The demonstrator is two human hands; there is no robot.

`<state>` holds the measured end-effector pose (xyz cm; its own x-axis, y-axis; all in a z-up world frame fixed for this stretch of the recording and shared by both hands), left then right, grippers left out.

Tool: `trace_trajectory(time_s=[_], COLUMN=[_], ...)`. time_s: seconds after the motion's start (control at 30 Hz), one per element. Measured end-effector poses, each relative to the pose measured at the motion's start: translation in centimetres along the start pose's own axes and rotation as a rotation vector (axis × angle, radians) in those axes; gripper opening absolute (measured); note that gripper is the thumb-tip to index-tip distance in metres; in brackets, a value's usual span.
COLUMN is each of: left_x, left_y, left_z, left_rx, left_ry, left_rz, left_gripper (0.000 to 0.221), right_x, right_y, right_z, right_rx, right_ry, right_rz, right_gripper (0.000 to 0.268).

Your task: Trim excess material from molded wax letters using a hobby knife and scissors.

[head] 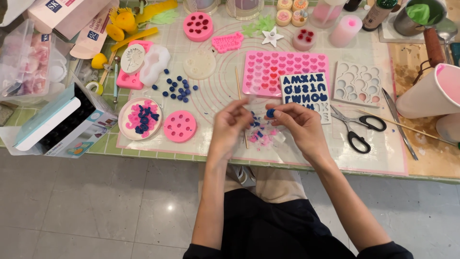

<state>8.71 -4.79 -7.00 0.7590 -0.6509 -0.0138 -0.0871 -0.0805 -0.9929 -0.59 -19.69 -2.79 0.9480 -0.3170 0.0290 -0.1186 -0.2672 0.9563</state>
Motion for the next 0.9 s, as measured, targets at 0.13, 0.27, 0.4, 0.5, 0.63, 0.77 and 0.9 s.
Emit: trace_trajectory(time_s=[0.13,0.27,0.4,0.5,0.63,0.77,0.9], left_x=[-0.1,0.2,0.5,0.7,1.1,1.2,1.3], left_y=[-0.6,-1.0,0.5,1.3,2.8,3.2,3.6], left_z=[2.1,0.7,-0.7,-1.3,-1.5,-2.0,-2.2], left_rx=[-0.548,-0.742,-0.82,-0.874,-0.896,-0.902,-0.927], left_ry=[-0.088,-0.04,-0.043,-0.045,-0.071,-0.059,-0.055], left_rz=[-0.103,-0.142,-0.06,-0.024,0.024,0.066,0.088], left_gripper=[0.03,0.019,0.015,0.013,0.013,0.013,0.017], right_x=[0.2,-0.2,-0.5,-0.5,-0.5,-0.8,-0.9], right_y=[-1.2,-1.4,-0.4,-0.4,-1.0,-1.0,-0.9], right_z=[0.1,-0.6,-1.2,-1.2,-1.1,-1.4,-1.8], right_rx=[0.035,0.053,-0.004,-0.024,-0.023,-0.025,-0.003], right_ry=[0.08,0.103,0.091,0.104,0.126,0.135,0.152], right_rz=[-0.109,-0.133,-0.111,-0.087,-0.067,-0.051,-0.036], right_gripper=[0.018,0.018,0.023,0.024,0.022,0.021,0.02])
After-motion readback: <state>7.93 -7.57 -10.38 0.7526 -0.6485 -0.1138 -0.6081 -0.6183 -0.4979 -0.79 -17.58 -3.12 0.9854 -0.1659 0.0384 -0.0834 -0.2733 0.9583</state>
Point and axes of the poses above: each hand's wrist, its own x-axis towards the middle knuckle, its own z-axis out of the back of the hand, y = z × x, the point moved 8 cm from there along x, towards the middle knuckle, and after that the axes turned 9 degrees about x, right-handed, at the moved point
